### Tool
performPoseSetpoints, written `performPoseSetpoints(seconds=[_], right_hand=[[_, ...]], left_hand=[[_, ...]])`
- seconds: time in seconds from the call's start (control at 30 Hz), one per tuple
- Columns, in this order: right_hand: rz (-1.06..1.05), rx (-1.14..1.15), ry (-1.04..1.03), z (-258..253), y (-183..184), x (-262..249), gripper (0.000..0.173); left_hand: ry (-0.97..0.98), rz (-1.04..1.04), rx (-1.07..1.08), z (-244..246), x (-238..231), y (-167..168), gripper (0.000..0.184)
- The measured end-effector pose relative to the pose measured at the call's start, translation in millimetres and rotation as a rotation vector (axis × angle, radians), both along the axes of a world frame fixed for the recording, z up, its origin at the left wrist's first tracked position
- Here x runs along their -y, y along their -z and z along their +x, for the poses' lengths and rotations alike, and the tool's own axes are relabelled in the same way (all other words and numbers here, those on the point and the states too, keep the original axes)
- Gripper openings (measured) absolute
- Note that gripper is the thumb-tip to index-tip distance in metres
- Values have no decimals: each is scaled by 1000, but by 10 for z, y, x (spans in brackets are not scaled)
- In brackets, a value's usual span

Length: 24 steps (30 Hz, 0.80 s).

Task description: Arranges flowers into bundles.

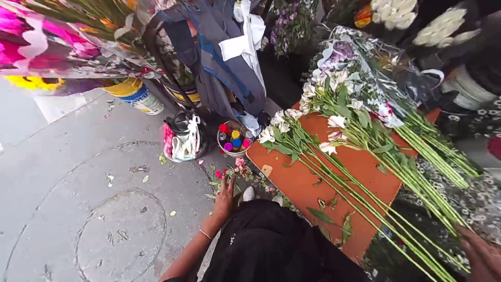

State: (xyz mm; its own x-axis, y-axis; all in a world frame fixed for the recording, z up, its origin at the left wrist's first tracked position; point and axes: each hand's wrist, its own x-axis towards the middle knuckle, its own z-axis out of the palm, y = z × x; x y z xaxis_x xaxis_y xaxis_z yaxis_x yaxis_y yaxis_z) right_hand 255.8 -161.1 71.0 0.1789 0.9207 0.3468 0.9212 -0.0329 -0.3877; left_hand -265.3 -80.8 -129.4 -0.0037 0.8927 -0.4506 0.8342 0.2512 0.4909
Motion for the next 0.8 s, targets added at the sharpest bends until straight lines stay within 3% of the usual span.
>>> performPoseSetpoints(seconds=[0.1,0.3,0.43,0.53,0.6,0.7,0.8], right_hand=[[9,-117,-38,-100,78,-268,28],[-13,-417,-173,-544,576,-871,26],[-75,-379,-187,-591,1230,-942,24],[-108,-258,-190,-540,1442,-917,25],[-107,-162,-195,-544,1431,-931,26],[-98,-67,-199,-590,1377,-985,27],[-63,-73,-229,-661,1357,-1047,26]], left_hand=[[-58,111,206,179,-186,66,64],[-107,278,238,155,-522,140,49],[-204,367,234,57,-547,113,40],[-229,481,220,130,-508,34,35],[-171,659,195,237,-500,-41,33],[72,962,210,439,-617,-199,23],[264,1114,346,730,-814,-409,18]])
